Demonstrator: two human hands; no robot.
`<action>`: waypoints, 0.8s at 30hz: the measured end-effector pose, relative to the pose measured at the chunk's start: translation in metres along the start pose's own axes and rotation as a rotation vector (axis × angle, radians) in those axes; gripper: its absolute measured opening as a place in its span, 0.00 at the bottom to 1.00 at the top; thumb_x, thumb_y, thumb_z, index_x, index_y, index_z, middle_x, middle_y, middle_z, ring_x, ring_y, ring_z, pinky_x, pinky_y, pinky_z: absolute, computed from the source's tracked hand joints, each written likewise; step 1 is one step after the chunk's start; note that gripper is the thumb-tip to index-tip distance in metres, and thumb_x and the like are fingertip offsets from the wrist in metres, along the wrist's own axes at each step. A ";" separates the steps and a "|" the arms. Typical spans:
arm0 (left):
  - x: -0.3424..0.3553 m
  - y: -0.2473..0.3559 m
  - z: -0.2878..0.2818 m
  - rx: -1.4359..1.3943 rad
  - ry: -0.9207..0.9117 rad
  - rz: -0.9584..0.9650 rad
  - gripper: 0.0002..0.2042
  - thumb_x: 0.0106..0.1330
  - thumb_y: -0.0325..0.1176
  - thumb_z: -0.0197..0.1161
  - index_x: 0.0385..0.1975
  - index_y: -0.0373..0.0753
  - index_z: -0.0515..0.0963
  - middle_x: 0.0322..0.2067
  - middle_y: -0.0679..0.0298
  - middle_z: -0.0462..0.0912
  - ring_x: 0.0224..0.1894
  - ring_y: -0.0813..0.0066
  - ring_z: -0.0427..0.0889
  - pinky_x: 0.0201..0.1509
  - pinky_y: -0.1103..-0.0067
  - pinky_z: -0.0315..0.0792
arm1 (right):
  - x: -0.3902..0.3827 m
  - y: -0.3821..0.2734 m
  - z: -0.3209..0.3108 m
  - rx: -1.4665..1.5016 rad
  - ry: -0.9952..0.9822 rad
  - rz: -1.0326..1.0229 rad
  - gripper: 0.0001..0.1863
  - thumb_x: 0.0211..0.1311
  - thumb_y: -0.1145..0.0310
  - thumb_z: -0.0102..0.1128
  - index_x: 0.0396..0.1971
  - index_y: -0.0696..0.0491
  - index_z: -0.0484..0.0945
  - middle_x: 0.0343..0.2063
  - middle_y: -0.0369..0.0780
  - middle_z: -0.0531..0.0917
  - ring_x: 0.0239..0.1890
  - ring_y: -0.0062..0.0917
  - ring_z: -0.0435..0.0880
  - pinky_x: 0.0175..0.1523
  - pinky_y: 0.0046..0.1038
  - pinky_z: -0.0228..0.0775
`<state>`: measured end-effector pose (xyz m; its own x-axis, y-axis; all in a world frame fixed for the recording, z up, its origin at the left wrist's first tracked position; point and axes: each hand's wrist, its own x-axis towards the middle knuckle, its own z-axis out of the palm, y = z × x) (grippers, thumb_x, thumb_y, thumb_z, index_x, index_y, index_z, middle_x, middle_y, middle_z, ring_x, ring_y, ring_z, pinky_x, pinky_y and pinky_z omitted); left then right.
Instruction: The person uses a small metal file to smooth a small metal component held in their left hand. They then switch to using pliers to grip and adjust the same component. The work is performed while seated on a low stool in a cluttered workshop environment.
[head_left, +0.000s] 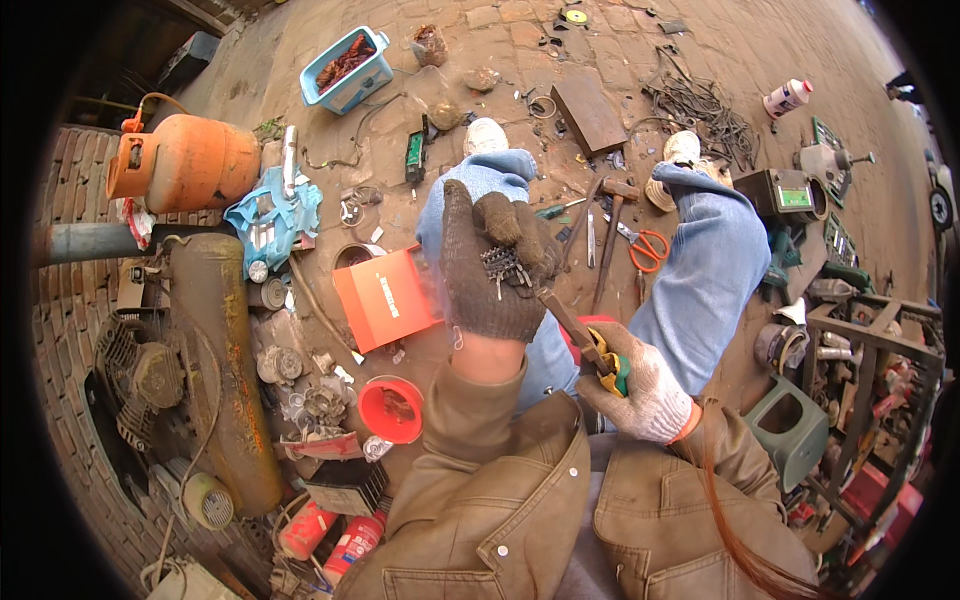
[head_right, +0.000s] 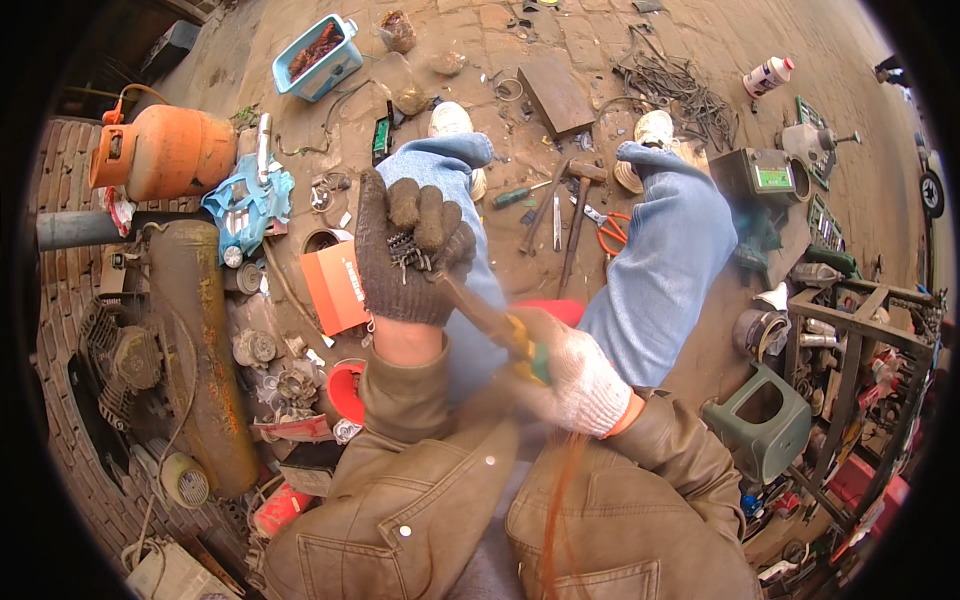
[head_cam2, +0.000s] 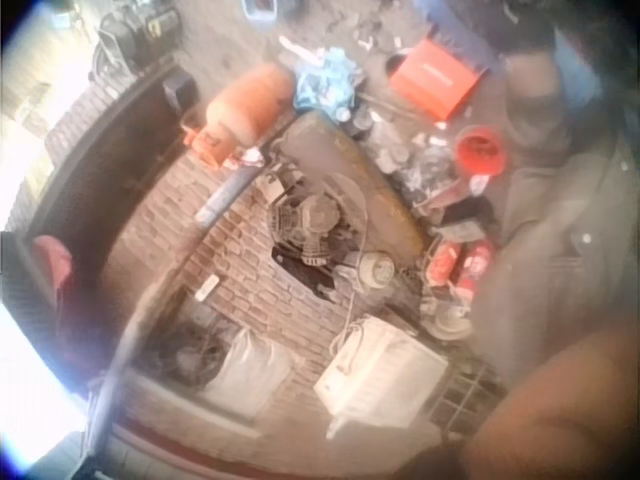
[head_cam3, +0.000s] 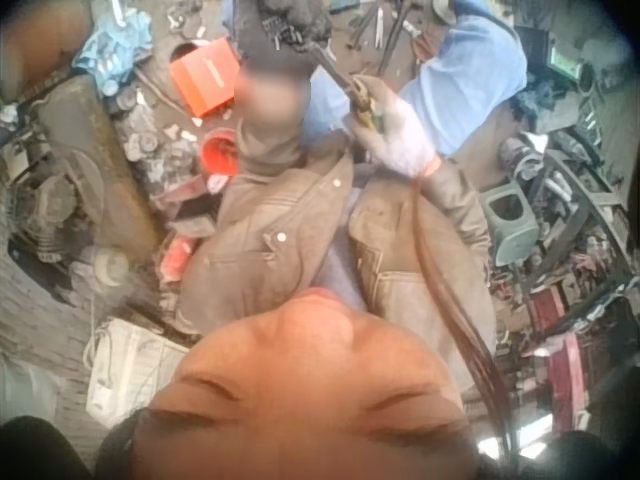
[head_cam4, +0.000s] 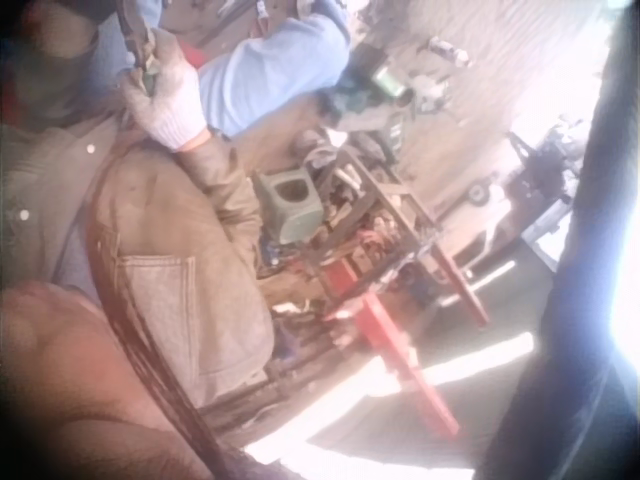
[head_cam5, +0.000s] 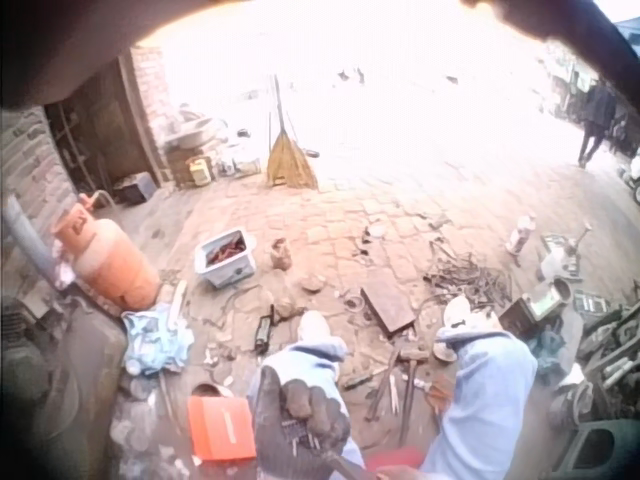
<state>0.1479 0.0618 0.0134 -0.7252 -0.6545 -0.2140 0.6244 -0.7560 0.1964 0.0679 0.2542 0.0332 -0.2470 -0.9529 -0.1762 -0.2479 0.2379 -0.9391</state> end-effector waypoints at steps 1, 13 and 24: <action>-0.001 0.004 0.001 -0.005 -0.010 0.000 0.28 0.79 0.57 0.38 0.20 0.44 0.69 0.12 0.64 0.63 0.13 0.72 0.59 0.18 0.77 0.59 | 0.002 -0.001 -0.001 -0.005 -0.003 0.059 0.20 0.60 0.79 0.59 0.53 0.56 0.72 0.32 0.36 0.78 0.33 0.21 0.77 0.40 0.27 0.73; 0.036 0.090 -0.005 -0.086 -0.126 0.474 0.22 0.80 0.44 0.43 0.19 0.45 0.63 0.14 0.70 0.57 0.16 0.80 0.55 0.16 0.83 0.57 | 0.217 0.046 -0.031 0.205 -0.105 0.378 0.13 0.65 0.68 0.58 0.46 0.60 0.78 0.28 0.34 0.80 0.29 0.16 0.75 0.35 0.20 0.68; 0.069 0.081 -0.022 0.004 0.243 0.429 0.29 0.81 0.52 0.30 0.19 0.42 0.65 0.13 0.61 0.63 0.15 0.74 0.60 0.20 0.78 0.62 | 0.477 0.178 0.032 0.718 -0.283 0.663 0.12 0.61 0.69 0.60 0.41 0.59 0.82 0.33 0.38 0.84 0.33 0.22 0.81 0.39 0.25 0.74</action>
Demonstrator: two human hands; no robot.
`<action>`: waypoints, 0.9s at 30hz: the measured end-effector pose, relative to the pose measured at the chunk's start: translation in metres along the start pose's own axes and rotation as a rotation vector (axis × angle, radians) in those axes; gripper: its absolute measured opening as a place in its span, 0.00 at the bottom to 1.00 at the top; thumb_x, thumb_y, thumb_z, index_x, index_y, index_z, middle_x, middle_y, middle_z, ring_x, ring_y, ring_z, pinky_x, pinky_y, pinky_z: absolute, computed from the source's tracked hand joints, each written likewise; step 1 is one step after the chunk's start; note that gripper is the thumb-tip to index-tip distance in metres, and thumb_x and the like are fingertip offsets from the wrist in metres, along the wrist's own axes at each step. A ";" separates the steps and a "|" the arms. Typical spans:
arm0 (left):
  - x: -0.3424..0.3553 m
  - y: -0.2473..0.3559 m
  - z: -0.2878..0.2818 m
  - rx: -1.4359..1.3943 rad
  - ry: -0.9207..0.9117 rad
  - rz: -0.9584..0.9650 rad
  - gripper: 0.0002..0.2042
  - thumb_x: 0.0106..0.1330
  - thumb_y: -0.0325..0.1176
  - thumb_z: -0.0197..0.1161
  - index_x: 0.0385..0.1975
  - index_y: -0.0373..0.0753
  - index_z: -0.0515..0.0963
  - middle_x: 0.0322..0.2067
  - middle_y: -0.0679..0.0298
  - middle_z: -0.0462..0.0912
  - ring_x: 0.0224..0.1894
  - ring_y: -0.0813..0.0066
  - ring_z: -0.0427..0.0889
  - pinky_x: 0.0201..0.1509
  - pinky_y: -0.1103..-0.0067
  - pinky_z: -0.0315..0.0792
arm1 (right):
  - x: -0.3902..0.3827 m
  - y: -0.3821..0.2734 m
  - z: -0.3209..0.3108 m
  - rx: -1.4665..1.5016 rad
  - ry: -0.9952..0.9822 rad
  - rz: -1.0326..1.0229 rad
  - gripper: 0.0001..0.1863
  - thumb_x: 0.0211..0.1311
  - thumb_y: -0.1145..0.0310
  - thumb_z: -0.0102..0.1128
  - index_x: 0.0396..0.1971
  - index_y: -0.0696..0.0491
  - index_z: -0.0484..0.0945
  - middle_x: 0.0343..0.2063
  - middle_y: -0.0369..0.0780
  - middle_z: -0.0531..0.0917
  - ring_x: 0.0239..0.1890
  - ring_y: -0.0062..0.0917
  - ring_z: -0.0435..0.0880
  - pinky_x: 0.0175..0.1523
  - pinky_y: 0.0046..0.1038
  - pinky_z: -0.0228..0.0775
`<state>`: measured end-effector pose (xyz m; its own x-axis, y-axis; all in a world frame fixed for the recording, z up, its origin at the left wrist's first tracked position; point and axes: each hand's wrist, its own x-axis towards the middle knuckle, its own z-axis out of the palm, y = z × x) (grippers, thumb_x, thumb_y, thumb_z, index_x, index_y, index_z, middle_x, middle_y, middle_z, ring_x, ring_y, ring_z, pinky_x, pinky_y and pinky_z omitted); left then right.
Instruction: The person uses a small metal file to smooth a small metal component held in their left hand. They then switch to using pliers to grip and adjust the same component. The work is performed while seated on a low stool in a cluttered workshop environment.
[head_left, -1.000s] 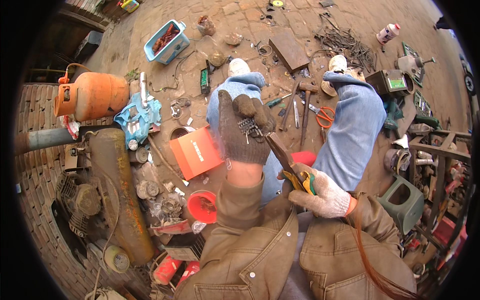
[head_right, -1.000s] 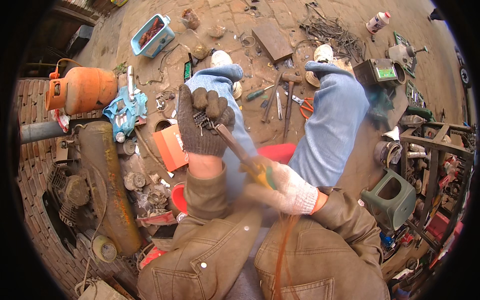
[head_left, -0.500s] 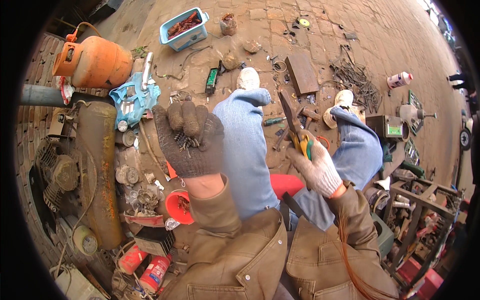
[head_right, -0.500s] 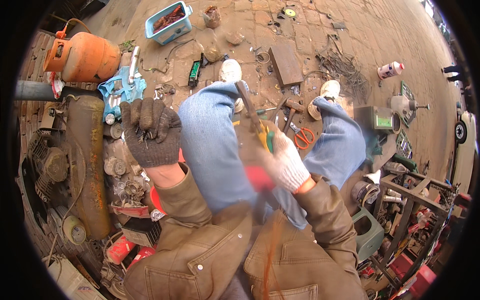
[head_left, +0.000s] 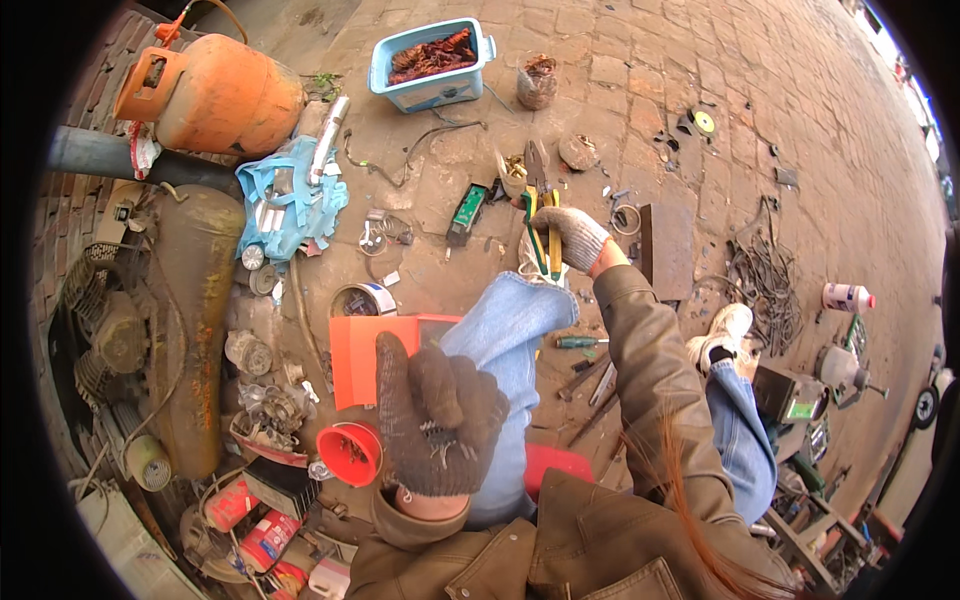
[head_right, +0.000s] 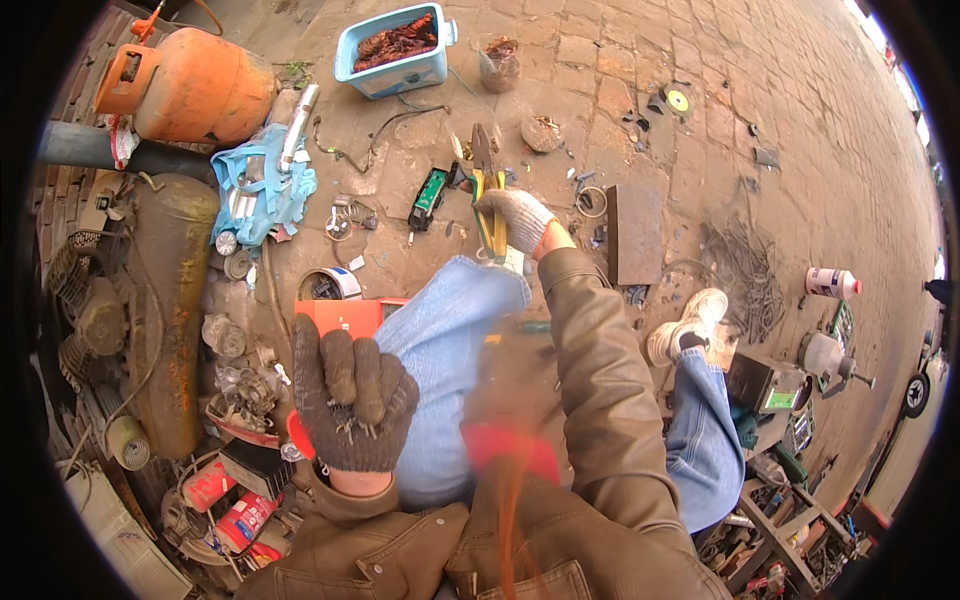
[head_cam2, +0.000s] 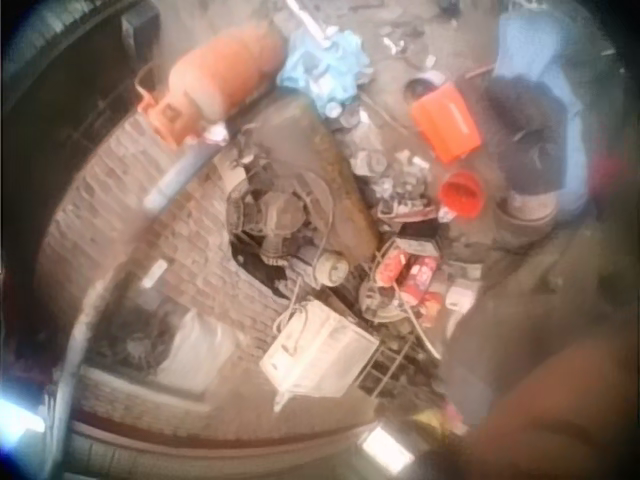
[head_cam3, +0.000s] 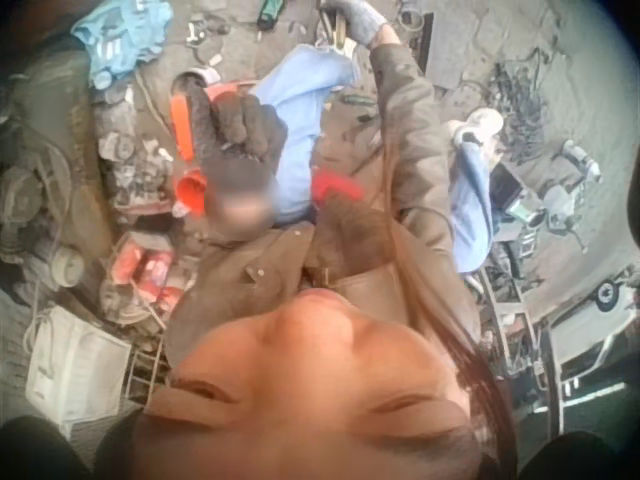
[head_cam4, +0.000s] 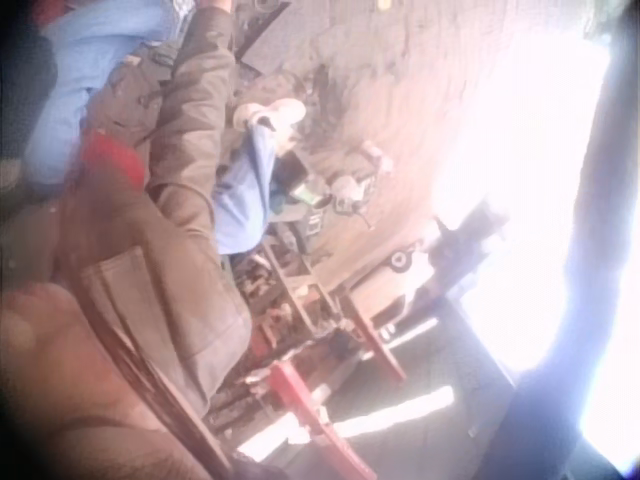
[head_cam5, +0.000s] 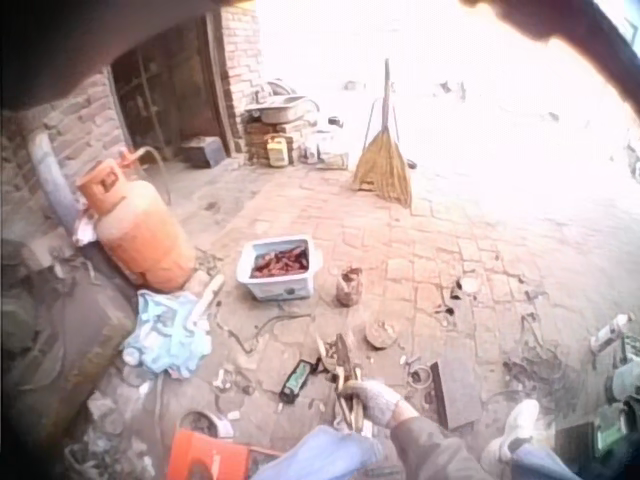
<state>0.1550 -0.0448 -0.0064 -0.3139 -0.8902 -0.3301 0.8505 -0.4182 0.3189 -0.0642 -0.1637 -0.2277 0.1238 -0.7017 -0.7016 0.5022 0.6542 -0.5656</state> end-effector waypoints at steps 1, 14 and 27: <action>-0.001 0.000 0.001 0.011 0.012 0.000 0.30 0.81 0.52 0.29 0.19 0.41 0.66 0.13 0.61 0.64 0.16 0.74 0.61 0.21 0.77 0.63 | 0.012 0.002 -0.004 0.084 -0.187 -0.002 0.13 0.63 0.70 0.59 0.45 0.59 0.81 0.32 0.37 0.83 0.31 0.20 0.81 0.37 0.23 0.75; 0.001 -0.004 0.010 0.059 0.043 -0.031 0.31 0.81 0.52 0.29 0.19 0.39 0.68 0.13 0.60 0.64 0.15 0.72 0.60 0.23 0.75 0.60 | -0.009 -0.004 -0.005 0.299 -0.248 0.052 0.21 0.69 0.74 0.53 0.60 0.63 0.71 0.40 0.41 0.84 0.19 0.08 0.69 0.24 0.12 0.67; -0.016 -0.038 0.019 0.160 0.018 -0.081 0.30 0.78 0.56 0.40 0.19 0.37 0.68 0.15 0.63 0.63 0.17 0.73 0.56 0.23 0.75 0.52 | -0.349 0.052 0.040 -0.123 0.129 -0.180 0.24 0.58 0.75 0.55 0.57 0.58 0.77 0.34 0.31 0.80 0.27 0.11 0.70 0.33 0.17 0.64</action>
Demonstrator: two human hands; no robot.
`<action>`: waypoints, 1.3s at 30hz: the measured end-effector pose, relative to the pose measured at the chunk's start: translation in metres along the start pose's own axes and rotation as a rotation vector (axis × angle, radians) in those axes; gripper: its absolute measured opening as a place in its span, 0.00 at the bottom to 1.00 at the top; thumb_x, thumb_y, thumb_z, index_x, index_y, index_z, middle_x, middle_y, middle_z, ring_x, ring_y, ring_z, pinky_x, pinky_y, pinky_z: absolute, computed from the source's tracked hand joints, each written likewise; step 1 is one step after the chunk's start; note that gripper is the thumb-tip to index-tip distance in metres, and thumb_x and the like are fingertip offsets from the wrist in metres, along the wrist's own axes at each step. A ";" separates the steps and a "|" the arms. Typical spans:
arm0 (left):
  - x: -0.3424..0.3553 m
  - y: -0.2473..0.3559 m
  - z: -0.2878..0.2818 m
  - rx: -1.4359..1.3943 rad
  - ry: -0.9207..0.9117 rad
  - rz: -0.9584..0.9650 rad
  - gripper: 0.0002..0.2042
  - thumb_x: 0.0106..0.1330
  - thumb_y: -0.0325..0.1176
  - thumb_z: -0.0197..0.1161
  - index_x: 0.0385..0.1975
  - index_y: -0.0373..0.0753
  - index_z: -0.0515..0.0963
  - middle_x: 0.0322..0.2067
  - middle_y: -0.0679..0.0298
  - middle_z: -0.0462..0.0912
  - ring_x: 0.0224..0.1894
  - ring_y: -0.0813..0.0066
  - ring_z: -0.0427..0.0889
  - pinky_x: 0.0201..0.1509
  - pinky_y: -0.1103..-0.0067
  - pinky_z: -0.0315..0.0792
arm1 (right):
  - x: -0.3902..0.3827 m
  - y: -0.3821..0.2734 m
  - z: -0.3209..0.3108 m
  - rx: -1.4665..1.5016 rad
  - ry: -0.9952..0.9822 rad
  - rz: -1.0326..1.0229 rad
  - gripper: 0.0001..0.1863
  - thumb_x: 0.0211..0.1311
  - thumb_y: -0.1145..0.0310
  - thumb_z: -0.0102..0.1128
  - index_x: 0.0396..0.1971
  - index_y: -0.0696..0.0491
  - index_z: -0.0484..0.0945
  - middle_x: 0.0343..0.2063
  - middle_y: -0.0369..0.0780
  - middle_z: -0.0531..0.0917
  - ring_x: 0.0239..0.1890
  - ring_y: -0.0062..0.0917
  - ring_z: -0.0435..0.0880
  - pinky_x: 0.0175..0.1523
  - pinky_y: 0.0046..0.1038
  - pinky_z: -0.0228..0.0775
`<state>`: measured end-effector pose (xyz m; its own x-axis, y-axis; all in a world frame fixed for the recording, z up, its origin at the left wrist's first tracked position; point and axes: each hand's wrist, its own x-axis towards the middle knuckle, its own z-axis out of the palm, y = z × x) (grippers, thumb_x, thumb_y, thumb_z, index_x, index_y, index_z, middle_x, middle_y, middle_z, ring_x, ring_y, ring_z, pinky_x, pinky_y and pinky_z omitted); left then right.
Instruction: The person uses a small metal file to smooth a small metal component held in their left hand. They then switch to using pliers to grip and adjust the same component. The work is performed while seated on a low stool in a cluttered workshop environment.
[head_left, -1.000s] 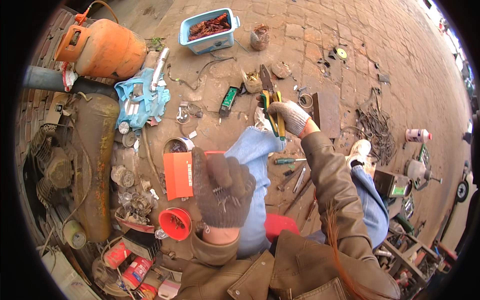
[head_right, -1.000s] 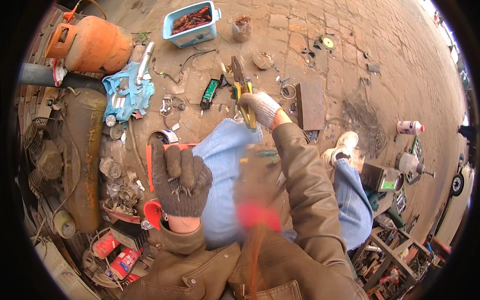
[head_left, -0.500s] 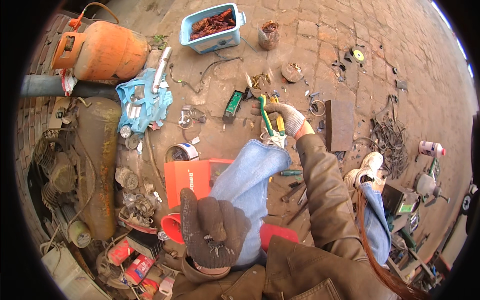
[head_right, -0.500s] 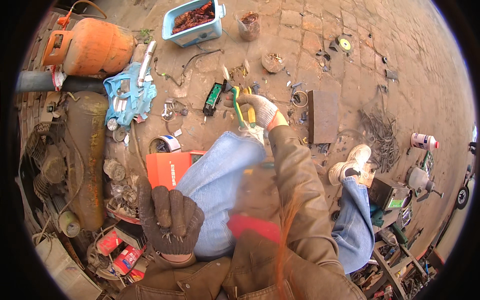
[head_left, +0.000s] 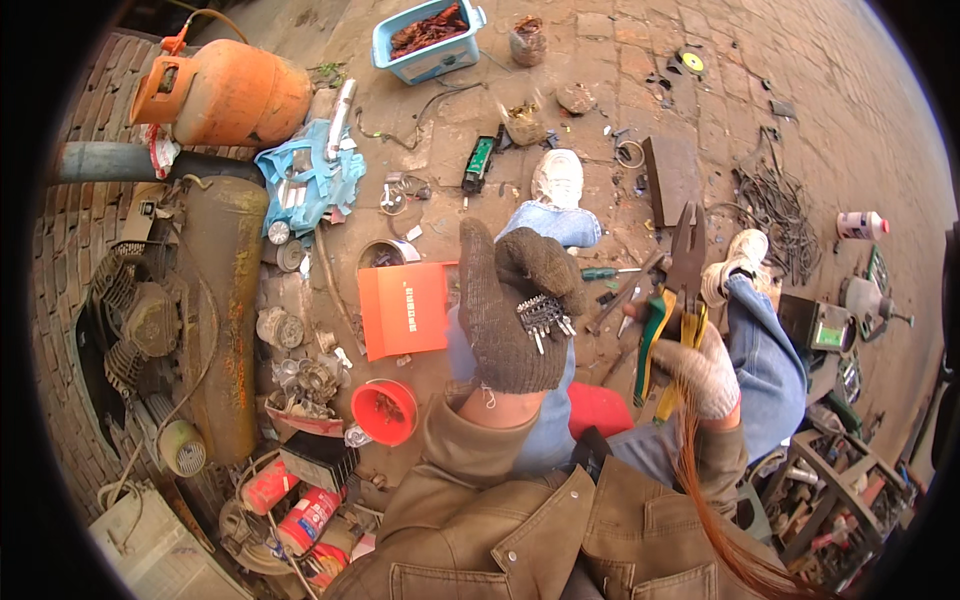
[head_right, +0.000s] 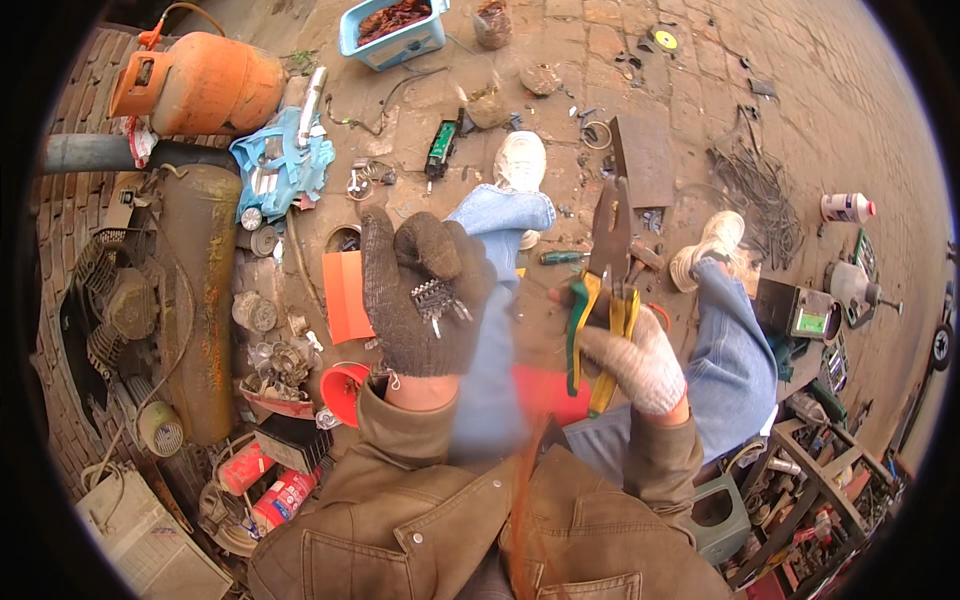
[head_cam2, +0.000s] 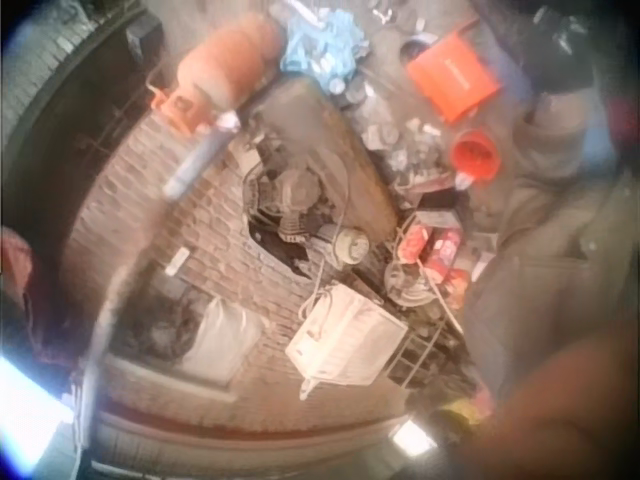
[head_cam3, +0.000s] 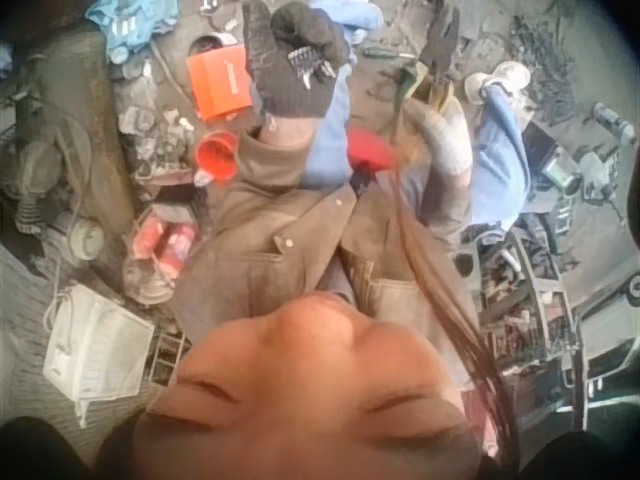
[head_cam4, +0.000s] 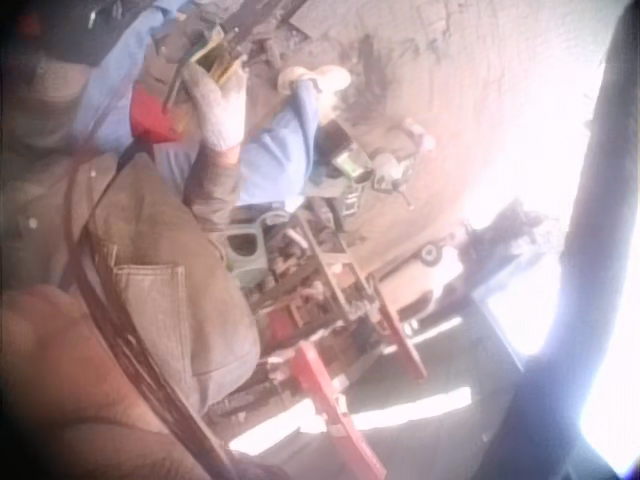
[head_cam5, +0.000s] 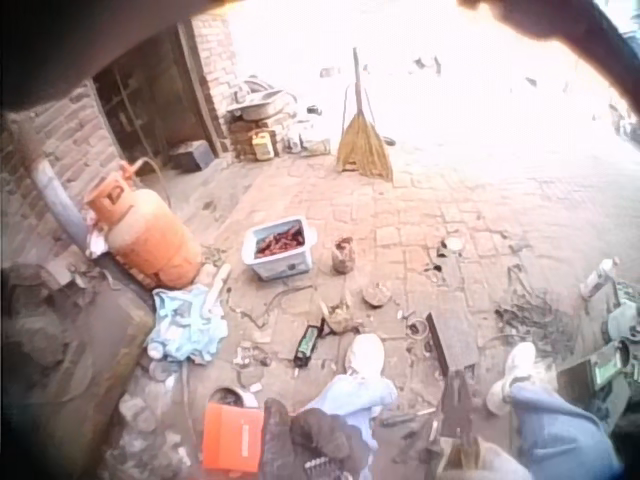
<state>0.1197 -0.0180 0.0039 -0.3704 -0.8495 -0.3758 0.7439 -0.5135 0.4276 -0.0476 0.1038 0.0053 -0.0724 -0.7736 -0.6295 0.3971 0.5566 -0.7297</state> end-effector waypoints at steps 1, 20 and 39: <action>-0.005 -0.005 0.002 0.014 0.026 -0.017 0.31 0.78 0.56 0.39 0.18 0.37 0.68 0.15 0.63 0.63 0.17 0.73 0.56 0.23 0.75 0.51 | -0.021 0.000 0.001 -0.030 -0.005 0.015 0.23 0.60 0.75 0.56 0.57 0.58 0.77 0.33 0.33 0.80 0.27 0.12 0.73 0.34 0.18 0.67; -0.075 -0.033 0.018 0.612 -0.309 0.243 0.43 0.71 0.71 0.32 0.27 0.30 0.76 0.26 0.55 0.79 0.24 0.74 0.78 0.25 0.80 0.71 | -0.145 0.059 0.023 -0.623 0.014 -0.316 0.13 0.59 0.72 0.65 0.45 0.54 0.80 0.28 0.44 0.83 0.28 0.33 0.83 0.38 0.31 0.75; -0.093 -0.028 0.015 0.919 -0.361 0.345 0.44 0.67 0.76 0.33 0.17 0.35 0.73 0.17 0.61 0.77 0.19 0.77 0.72 0.23 0.83 0.62 | -0.155 0.068 0.030 -0.759 -0.012 -0.302 0.27 0.59 0.67 0.62 0.59 0.54 0.72 0.45 0.47 0.85 0.46 0.45 0.85 0.50 0.39 0.78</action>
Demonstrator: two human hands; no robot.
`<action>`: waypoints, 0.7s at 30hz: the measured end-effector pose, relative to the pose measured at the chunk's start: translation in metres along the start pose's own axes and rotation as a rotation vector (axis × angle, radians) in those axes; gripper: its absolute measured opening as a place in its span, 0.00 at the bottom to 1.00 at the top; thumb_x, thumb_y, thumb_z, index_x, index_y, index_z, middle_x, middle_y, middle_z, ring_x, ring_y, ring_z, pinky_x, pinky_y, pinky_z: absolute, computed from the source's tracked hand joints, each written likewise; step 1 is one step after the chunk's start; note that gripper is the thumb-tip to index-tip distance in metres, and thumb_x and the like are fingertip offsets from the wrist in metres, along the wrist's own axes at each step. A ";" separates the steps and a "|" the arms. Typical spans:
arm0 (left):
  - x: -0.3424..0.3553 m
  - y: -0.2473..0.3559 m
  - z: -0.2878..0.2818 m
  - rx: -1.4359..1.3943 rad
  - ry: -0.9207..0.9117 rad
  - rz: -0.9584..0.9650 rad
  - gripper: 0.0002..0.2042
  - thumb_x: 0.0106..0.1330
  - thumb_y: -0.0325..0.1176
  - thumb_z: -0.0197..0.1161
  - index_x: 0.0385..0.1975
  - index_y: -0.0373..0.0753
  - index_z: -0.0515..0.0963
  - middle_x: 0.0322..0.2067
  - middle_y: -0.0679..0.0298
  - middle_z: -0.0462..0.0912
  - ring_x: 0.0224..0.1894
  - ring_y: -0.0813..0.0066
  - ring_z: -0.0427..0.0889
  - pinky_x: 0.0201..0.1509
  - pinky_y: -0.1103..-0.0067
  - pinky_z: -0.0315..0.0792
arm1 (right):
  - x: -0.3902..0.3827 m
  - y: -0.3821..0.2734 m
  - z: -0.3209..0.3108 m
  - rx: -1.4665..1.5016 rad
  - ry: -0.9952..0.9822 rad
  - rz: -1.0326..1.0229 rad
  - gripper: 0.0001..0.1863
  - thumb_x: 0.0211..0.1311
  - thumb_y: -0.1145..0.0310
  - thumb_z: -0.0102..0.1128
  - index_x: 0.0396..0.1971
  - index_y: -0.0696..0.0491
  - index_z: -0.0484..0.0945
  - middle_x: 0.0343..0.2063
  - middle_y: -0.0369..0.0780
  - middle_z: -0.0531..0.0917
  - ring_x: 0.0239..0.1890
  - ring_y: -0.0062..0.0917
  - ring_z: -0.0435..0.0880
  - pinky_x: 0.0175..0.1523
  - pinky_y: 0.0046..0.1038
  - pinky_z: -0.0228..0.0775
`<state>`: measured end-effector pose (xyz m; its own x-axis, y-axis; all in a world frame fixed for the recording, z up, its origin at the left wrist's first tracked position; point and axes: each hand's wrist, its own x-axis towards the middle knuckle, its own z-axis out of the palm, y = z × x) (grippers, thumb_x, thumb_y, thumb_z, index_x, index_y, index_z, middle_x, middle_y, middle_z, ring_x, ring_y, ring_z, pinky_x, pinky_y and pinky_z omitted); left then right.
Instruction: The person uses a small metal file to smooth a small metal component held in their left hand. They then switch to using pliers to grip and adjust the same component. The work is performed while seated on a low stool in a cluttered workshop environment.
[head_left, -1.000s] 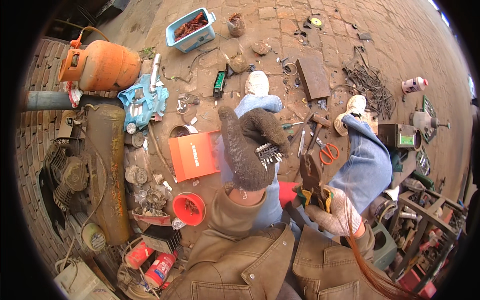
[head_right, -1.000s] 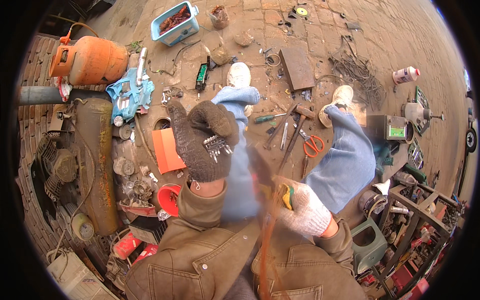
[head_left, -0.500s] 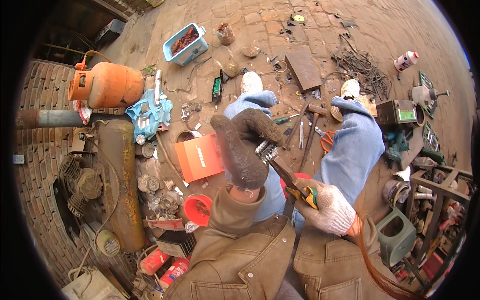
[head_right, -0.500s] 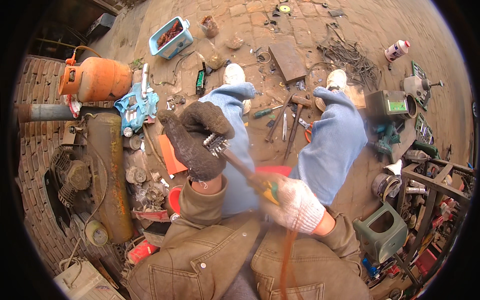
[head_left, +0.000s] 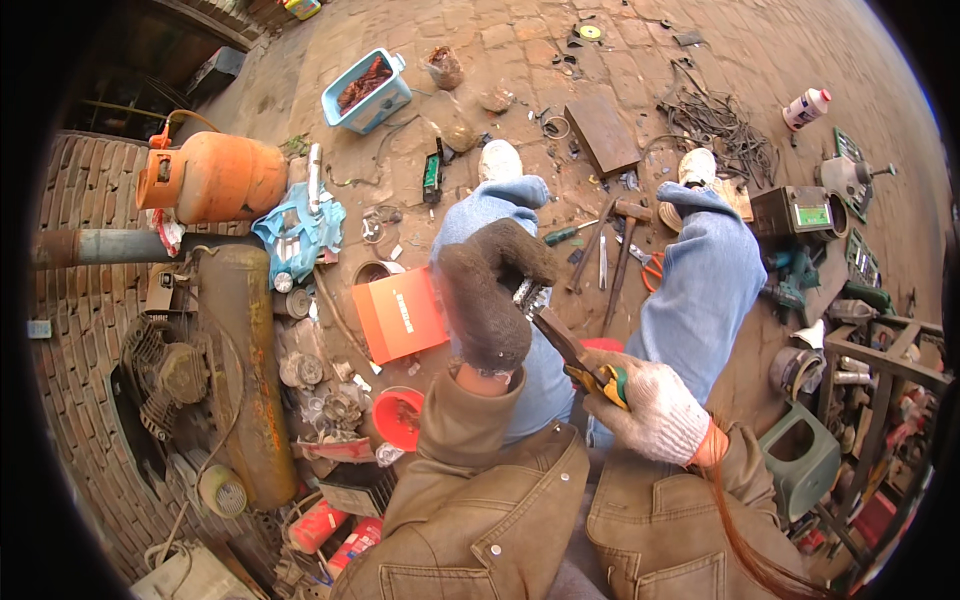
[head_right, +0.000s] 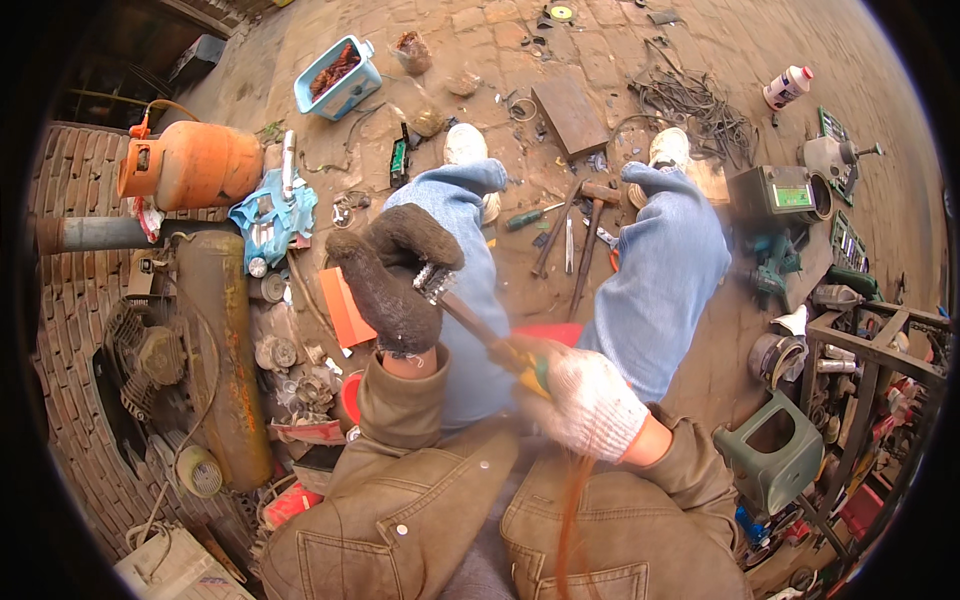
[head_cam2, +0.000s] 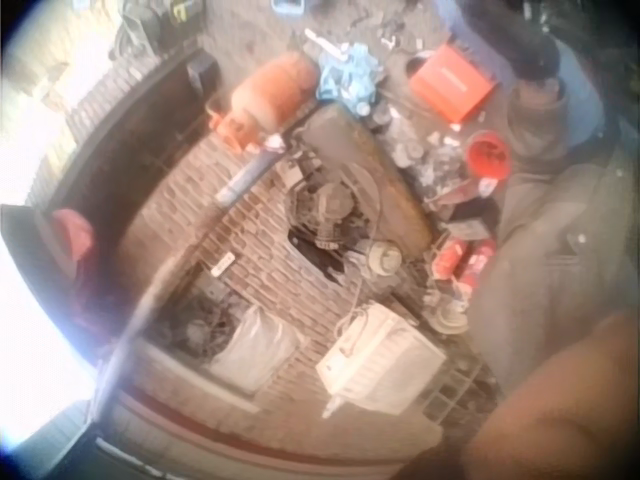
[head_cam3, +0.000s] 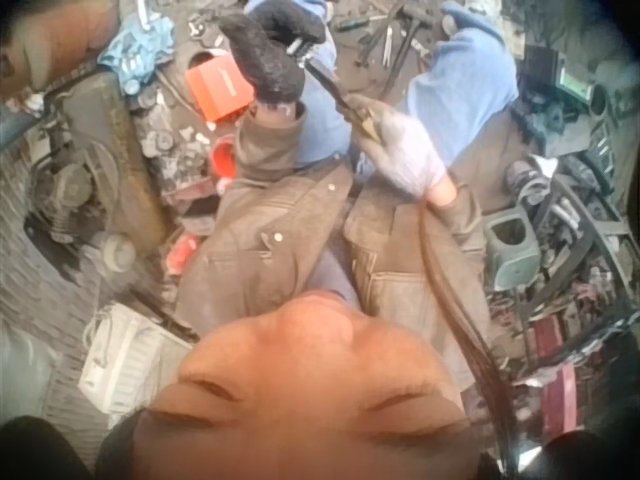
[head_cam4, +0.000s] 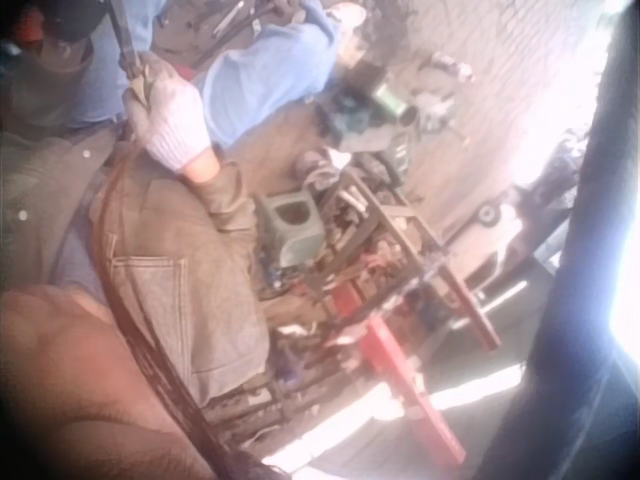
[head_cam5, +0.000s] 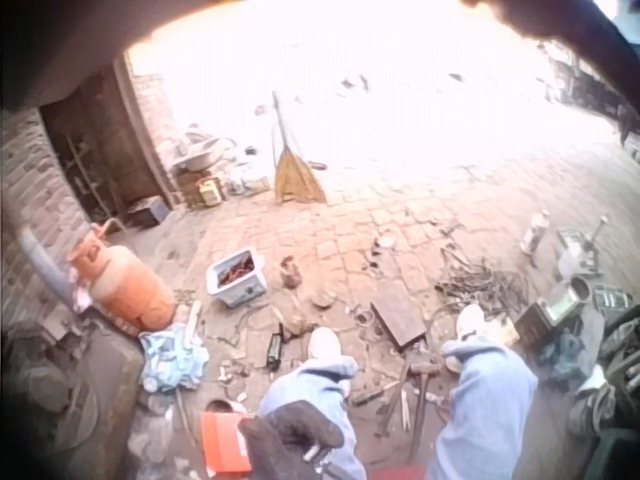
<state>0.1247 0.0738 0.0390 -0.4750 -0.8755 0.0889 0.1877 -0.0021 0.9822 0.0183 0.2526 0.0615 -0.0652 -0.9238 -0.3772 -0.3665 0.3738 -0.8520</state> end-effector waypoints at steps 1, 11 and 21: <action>0.000 -0.001 0.000 -0.012 -0.022 0.014 0.44 0.67 0.76 0.33 0.17 0.36 0.73 0.17 0.61 0.76 0.19 0.78 0.71 0.22 0.83 0.61 | 0.000 -0.002 0.000 -0.005 -0.002 -0.003 0.26 0.59 0.68 0.62 0.59 0.53 0.72 0.45 0.46 0.86 0.45 0.45 0.85 0.49 0.39 0.78; 0.005 0.001 -0.013 0.211 -0.208 0.058 0.50 0.64 0.79 0.25 0.18 0.32 0.76 0.18 0.60 0.74 0.19 0.73 0.69 0.22 0.80 0.59 | 0.001 -0.001 -0.009 -0.055 0.020 -0.031 0.20 0.60 0.67 0.65 0.52 0.51 0.77 0.36 0.49 0.85 0.38 0.49 0.84 0.43 0.40 0.77; 0.007 0.001 -0.020 0.284 -0.279 0.177 0.47 0.65 0.78 0.30 0.17 0.30 0.72 0.17 0.62 0.71 0.18 0.78 0.66 0.20 0.80 0.54 | -0.002 -0.002 -0.021 -0.147 -0.030 -0.051 0.24 0.60 0.61 0.66 0.53 0.59 0.75 0.32 0.53 0.83 0.36 0.50 0.84 0.41 0.44 0.76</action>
<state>0.1387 0.0581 0.0368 -0.6783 -0.6862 0.2625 0.0615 0.3030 0.9510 -0.0001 0.2522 0.0722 -0.0156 -0.9377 -0.3472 -0.5008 0.3079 -0.8089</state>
